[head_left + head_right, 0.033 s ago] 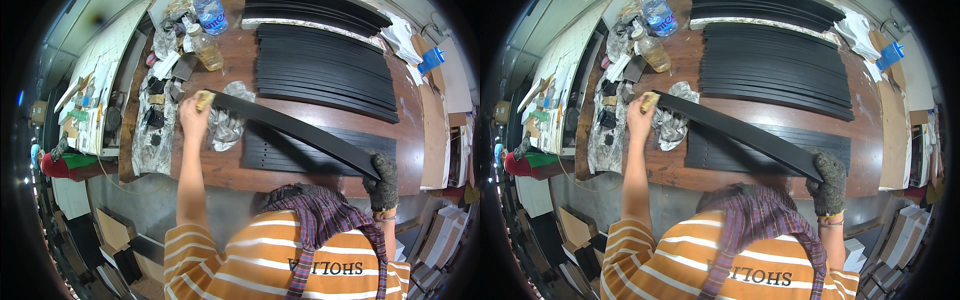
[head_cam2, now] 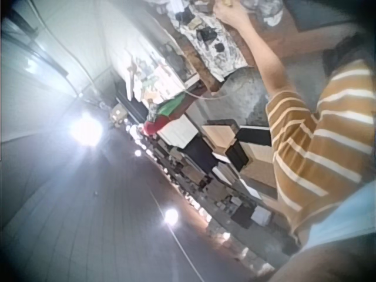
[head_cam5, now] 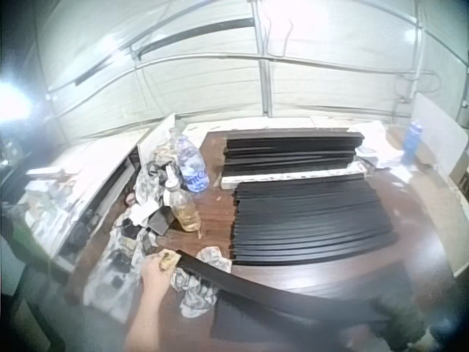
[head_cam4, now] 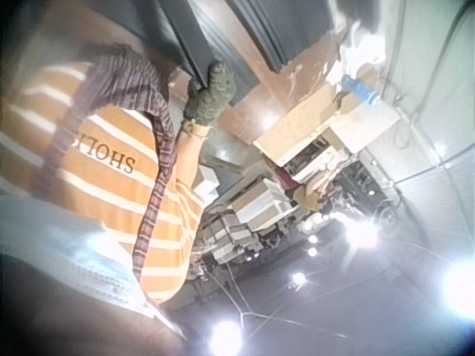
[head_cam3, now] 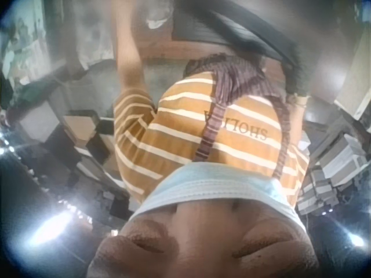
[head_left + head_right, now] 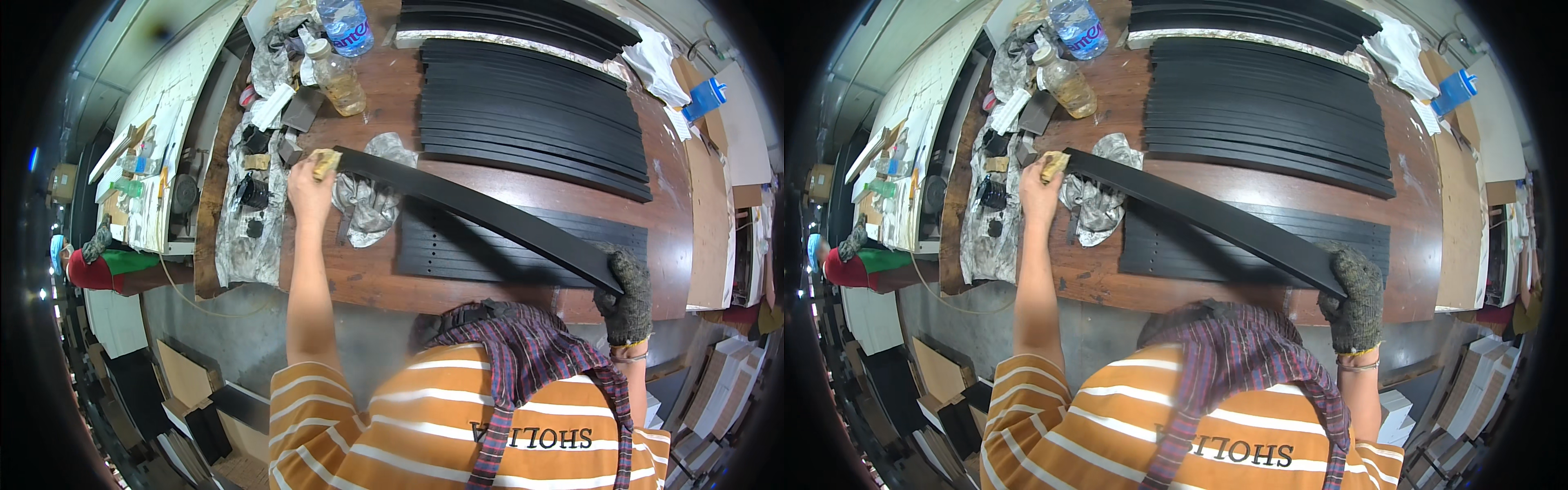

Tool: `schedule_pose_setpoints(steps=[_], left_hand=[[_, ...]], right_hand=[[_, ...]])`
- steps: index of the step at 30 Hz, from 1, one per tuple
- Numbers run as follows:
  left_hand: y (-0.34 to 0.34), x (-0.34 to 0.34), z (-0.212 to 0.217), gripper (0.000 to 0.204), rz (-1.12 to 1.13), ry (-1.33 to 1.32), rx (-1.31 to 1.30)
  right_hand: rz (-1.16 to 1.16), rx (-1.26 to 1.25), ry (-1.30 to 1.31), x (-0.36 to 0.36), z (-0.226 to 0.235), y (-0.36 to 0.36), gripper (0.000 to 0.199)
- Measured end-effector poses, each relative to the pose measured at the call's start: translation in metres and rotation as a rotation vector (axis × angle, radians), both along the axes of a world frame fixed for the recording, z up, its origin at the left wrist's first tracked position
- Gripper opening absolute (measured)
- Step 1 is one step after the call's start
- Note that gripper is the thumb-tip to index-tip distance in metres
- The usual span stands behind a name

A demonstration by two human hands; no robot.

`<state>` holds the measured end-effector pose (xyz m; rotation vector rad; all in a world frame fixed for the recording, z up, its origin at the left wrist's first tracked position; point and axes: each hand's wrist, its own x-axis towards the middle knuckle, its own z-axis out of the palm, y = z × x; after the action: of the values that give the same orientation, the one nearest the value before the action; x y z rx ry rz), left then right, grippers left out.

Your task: The person wipes and scrubs long black planks on a wooden workbench using a cloth and a small yellow sponge. They handle each plank one at a time, wiping both sides and edges, then place the cleaned planks into a stack.

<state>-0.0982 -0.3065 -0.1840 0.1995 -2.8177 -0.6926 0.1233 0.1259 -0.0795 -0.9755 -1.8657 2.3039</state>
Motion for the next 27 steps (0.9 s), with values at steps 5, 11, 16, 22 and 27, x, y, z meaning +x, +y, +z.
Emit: schedule_pose_setpoints(steps=[5,11,16,22,27], left_hand=[[-0.018,0.001,-0.041,0.041,-0.485,0.193,0.187],[-0.062,-0.041,-0.054,0.045,0.014,0.042,-0.017],[-0.034,-0.023,-0.049,0.043,-0.078,0.125,0.076],[0.131,0.078,0.031,0.046,-0.628,0.277,0.302],[0.256,0.132,0.108,0.052,-1.133,0.384,0.428]], right_hand=[[-0.043,-0.011,0.003,0.0,0.001,0.007,0.025],[-0.053,-0.041,-0.012,-0.007,0.006,0.008,0.023],[0.131,0.312,-0.039,-0.012,-0.009,0.023,0.03],[0.212,-0.179,0.114,-0.008,-0.006,0.059,0.036],[0.349,0.469,0.225,-0.007,-0.016,0.057,0.036]])
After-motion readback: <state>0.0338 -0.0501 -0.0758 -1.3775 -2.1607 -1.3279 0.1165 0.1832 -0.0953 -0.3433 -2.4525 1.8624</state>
